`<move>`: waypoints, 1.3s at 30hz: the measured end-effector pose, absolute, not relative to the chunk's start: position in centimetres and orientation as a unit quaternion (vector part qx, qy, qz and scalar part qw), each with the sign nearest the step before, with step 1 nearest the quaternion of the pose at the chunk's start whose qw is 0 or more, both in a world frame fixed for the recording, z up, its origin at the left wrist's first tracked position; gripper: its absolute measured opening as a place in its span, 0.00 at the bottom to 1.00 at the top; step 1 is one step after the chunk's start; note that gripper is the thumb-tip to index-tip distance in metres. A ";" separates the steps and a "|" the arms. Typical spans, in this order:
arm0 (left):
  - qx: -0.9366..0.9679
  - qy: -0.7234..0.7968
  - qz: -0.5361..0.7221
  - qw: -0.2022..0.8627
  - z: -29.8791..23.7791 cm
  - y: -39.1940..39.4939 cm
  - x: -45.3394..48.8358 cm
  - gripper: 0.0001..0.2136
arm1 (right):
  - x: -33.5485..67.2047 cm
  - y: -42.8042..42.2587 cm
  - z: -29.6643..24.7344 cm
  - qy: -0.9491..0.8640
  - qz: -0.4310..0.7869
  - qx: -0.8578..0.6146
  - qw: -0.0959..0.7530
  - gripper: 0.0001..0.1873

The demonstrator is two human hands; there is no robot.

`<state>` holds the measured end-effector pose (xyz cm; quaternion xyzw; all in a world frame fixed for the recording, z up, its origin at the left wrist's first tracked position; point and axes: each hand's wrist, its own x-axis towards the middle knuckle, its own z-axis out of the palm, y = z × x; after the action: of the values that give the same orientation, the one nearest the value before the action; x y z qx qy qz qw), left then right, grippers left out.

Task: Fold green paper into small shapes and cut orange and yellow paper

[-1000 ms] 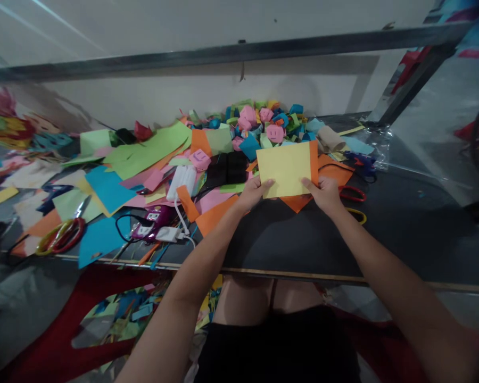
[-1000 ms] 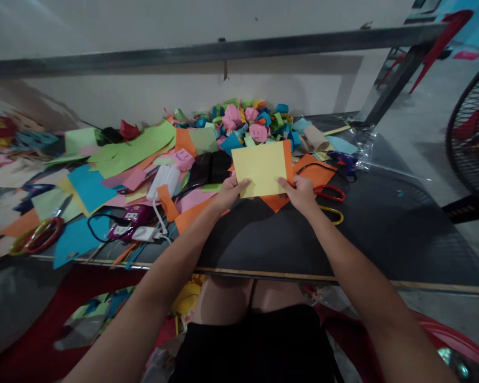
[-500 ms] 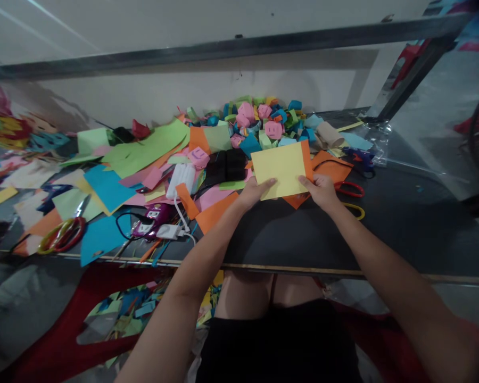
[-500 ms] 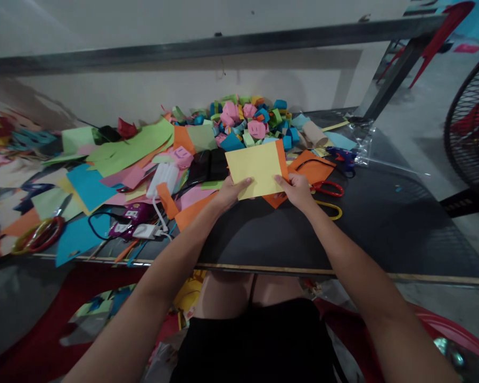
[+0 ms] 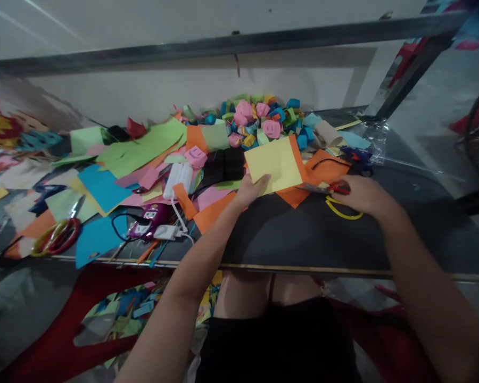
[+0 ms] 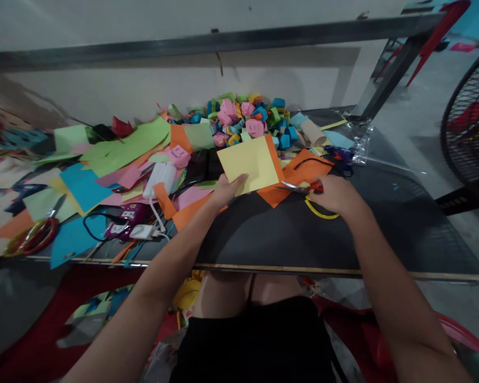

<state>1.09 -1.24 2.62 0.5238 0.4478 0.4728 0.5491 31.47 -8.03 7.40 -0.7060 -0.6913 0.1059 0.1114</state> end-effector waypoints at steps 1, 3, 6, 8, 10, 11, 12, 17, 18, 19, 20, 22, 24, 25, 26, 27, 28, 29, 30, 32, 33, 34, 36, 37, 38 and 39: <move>0.524 0.456 0.472 0.543 2.7 -1.2 1.1 0.15 | 32.2 -8.8 7.5 -0.709 0.092 -0.698 0.047 0.20; 0.523 0.467 0.468 0.537 2.8 -1.3 1.2 0.14 | 32.8 -10.0 7.2 -0.728 0.082 -0.680 -0.023 0.22; 0.521 0.474 0.465 0.536 3.0 -1.6 1.3 0.15 | 32.5 -11.1 6.0 -0.734 0.077 -0.674 -0.016 0.23; 0.520 0.477 0.463 0.536 3.0 -1.7 1.3 0.17 | 32.3 -11.2 5.3 -0.744 0.053 -0.666 0.017 0.26; 0.519 0.477 0.465 0.536 3.0 -1.7 1.3 0.19 | 32.5 -10.9 5.0 -0.753 0.019 -0.656 0.038 0.29; 0.517 0.475 0.468 0.536 2.9 -1.7 1.3 0.19 | 32.6 -10.7 5.0 -0.752 0.010 -0.658 0.036 0.31; 0.515 0.471 0.474 0.536 2.8 -1.6 1.3 0.20 | 32.8 -10.4 5.0 -0.748 0.011 -0.663 0.025 0.32; 0.501 0.448 0.508 0.539 2.3 -1.4 1.4 0.20 | 32.8 -9.0 6.0 -0.725 0.052 -0.685 -0.052 0.31; 0.498 0.449 0.508 0.541 2.3 -1.4 1.4 0.20 | 32.6 -8.9 6.3 -0.715 0.058 -0.694 -0.062 0.28; 0.494 0.452 0.509 0.541 2.2 -1.3 1.3 0.20 | 32.5 -8.9 6.5 -0.700 0.063 -0.708 -0.069 0.22; 0.490 0.454 0.512 0.541 2.2 -1.2 1.3 0.19 | 32.4 -8.8 6.7 -0.684 0.067 -0.723 -0.065 0.15; 0.482 0.453 0.528 0.533 2.2 -0.9 1.1 0.18 | 32.2 -8.8 7.1 -0.649 0.086 -0.756 0.004 0.04; 0.472 0.446 0.559 0.515 2.3 -0.3 0.9 0.18 | 31.9 -8.8 7.4 -0.617 0.152 -0.761 0.134 0.13; 0.464 0.445 0.575 0.506 2.4 -0.1 0.7 0.19 | 31.6 -8.7 7.5 -0.602 0.202 -0.748 0.194 0.18; 0.457 0.444 0.587 0.499 2.6 0.2 0.6 0.20 | 31.2 -8.6 7.6 -0.588 0.264 -0.726 0.240 0.21; 0.449 0.446 0.595 0.496 2.7 0.4 0.5 0.20 | 30.7 -8.5 7.6 -0.580 0.326 -0.696 0.270 0.24; 0.441 0.448 0.600 0.494 2.9 0.6 0.3 0.21 | 30.1 -8.4 7.6 -0.577 0.380 -0.664 0.286 0.27; 0.435 0.450 0.603 0.494 3.1 0.7 0.2 0.21 | 29.4 -8.3 7.6 -0.577 0.423 -0.635 0.292 0.29; 0.431 0.451 0.608 0.491 3.2 0.8 0.1 0.21 | 28.7 -8.0 7.5 -0.574 0.456 -0.612 0.297 0.30; 0.427 0.450 0.619 0.481 3.4 0.7 0.0 0.19 | 27.5 -7.4 7.5 -0.579 0.467 -0.601 0.291 0.32; 0.426 0.451 0.623 0.476 3.5 0.7 0.0 0.18 | 26.9 -7.0 7.6 -0.592 0.446 -0.609 0.283 0.33; 0.425 0.454 0.625 0.472 3.5 0.6 0.0 0.17 | 26.5 -6.6 7.7 -0.610 0.412 -0.618 0.276 0.34; 0.423 0.461 0.622 0.470 3.5 0.7 0.1 0.16 | 25.8 -5.8 7.9 -0.648 0.349 -0.626 0.258 0.35; 0.423 0.462 0.621 0.471 3.5 0.7 0.1 0.16 | 25.6 -5.5 8.0 -0.659 0.339 -0.623 0.249 0.35; 0.423 0.462 0.622 0.470 3.4 0.7 0.2 0.16 | 25.4 -5.3 8.0 -0.663 0.347 -0.618 0.243 0.34; 0.424 0.459 0.624 0.469 3.4 0.7 0.2 0.16 | 25.3 -5.3 7.9 -0.657 0.368 -0.612 0.239 0.34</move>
<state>0.22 0.73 3.43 0.4237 0.4593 0.6243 0.4689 25.31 -5.28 7.88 -0.6124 -0.6572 0.3684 0.2393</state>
